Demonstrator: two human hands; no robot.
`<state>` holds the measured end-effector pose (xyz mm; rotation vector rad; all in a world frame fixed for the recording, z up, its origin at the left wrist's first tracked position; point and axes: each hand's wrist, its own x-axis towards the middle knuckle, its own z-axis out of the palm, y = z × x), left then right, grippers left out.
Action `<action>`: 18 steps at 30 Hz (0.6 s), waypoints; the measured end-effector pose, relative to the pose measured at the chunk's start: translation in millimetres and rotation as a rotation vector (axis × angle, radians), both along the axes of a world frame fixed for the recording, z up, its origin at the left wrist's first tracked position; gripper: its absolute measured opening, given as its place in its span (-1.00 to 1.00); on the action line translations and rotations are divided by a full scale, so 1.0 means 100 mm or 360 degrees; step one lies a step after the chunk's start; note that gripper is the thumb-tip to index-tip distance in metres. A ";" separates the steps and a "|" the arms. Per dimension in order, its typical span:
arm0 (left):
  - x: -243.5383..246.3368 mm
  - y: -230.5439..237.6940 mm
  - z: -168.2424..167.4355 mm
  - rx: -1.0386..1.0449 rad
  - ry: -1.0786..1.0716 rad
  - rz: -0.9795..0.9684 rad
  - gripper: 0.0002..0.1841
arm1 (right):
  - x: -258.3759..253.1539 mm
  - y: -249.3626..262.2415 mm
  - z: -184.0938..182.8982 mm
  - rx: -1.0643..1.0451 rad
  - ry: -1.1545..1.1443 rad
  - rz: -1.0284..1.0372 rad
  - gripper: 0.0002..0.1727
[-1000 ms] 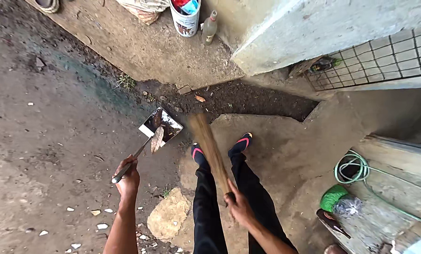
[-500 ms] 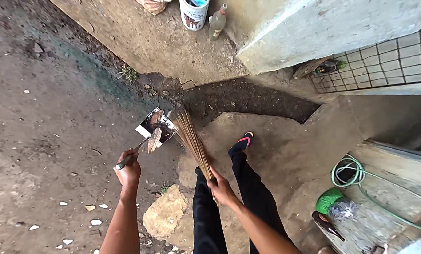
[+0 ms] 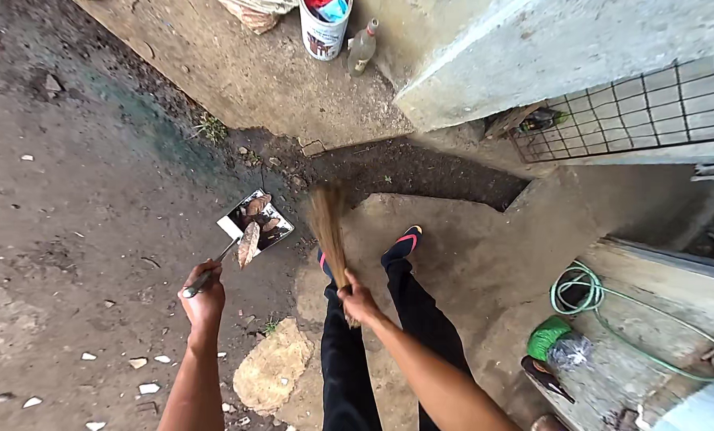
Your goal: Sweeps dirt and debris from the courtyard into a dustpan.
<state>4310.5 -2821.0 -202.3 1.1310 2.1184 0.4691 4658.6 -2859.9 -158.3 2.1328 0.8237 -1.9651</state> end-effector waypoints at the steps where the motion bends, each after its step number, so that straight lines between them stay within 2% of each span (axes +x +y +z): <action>1: -0.04 -0.03 -0.01 -0.0019 -0.0012 0.0018 -0.78 | -0.04 -0.14 0.19 -0.0033 0.0076 -0.0005 -0.22; 3: -0.14 -0.06 0.00 -0.0045 -0.0018 0.0037 -0.76 | 0.00 -0.37 0.61 -0.0064 0.0183 -0.0093 -0.25; 5: -0.24 -0.14 -0.01 -0.0047 -0.0050 0.0054 -0.75 | 0.20 -0.58 0.97 0.0027 0.0142 -0.0158 -0.28; 7: -0.32 -0.20 -0.01 -0.0044 -0.0101 0.0054 -0.74 | 0.59 -0.60 1.23 0.0155 -0.0036 -0.0197 -0.28; 9: -0.31 -0.20 0.00 -0.0050 -0.0117 0.0063 -0.74 | 1.10 -0.45 1.26 0.0217 -0.0368 -0.0301 -0.28; 12: -0.21 -0.16 0.01 -0.0040 -0.0089 0.0059 -0.74 | 1.92 0.13 0.85 0.0214 -0.0743 -0.0643 -0.31; 14: -0.15 -0.13 0.02 -0.0052 -0.0051 0.0062 -0.75 | 2.53 0.59 0.31 0.0199 -0.0864 -0.0939 -0.44; 16: -0.12 -0.11 0.03 -0.0046 -0.0021 0.0041 -0.75 | 3.10 0.99 -0.24 0.0133 -0.0925 -0.1109 -0.51; 18: -0.17 -0.03 0.02 -0.0027 0.0018 0.0019 -0.76 | 3.27 1.30 -0.64 0.0082 -0.0852 -0.1110 -0.47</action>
